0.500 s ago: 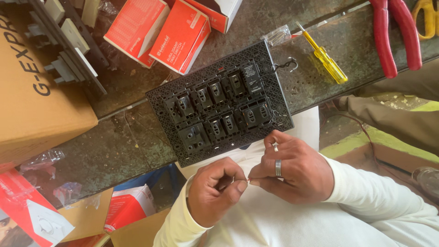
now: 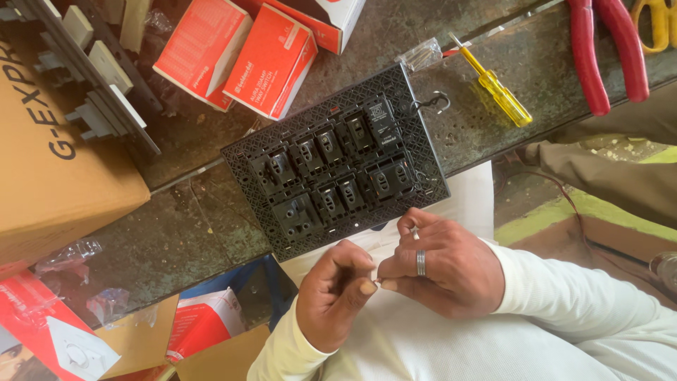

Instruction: The person wires an electrical switchboard by stripping insulation from wires with pliers and inserting the wires into terminals on the back of the panel, tightening them with a screwdriver.

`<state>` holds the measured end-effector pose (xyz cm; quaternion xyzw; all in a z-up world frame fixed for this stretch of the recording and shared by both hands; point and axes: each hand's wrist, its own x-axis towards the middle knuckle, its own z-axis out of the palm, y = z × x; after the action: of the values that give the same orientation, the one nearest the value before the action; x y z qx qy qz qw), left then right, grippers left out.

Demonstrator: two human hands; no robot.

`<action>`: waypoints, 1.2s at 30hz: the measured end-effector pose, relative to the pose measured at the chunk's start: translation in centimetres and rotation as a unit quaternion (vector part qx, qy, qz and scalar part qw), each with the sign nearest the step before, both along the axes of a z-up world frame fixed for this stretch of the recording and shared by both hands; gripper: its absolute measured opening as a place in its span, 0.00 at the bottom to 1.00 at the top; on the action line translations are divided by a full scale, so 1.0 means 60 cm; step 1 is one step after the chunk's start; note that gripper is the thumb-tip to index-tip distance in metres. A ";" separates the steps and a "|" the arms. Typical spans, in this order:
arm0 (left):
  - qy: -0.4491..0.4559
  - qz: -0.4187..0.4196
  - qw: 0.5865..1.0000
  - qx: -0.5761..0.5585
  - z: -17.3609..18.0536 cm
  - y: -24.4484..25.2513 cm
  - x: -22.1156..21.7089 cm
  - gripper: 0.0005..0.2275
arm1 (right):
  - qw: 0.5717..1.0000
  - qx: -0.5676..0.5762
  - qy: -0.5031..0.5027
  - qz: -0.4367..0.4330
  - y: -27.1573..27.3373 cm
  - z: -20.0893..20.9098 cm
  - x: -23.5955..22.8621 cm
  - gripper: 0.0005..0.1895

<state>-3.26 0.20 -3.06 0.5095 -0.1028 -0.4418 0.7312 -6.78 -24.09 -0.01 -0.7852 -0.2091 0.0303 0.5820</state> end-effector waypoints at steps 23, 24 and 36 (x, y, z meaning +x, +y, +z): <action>-0.160 0.022 0.986 0.036 -0.017 0.005 -0.006 0.03 | 0.998 0.008 0.050 0.022 0.006 0.004 -0.009 0.03; -0.154 0.023 0.987 0.036 -0.017 0.006 -0.007 0.03 | 0.998 0.009 0.050 0.024 0.007 0.003 -0.009 0.03; -0.143 -0.037 0.989 0.023 -0.008 0.009 0.002 0.04 | 0.996 0.003 0.065 0.055 0.000 0.008 -0.009 0.04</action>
<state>-3.12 0.73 -3.51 0.5800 -0.2151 -0.3933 0.6801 -7.32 -24.07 0.48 -0.7673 -0.2138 0.1133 0.5940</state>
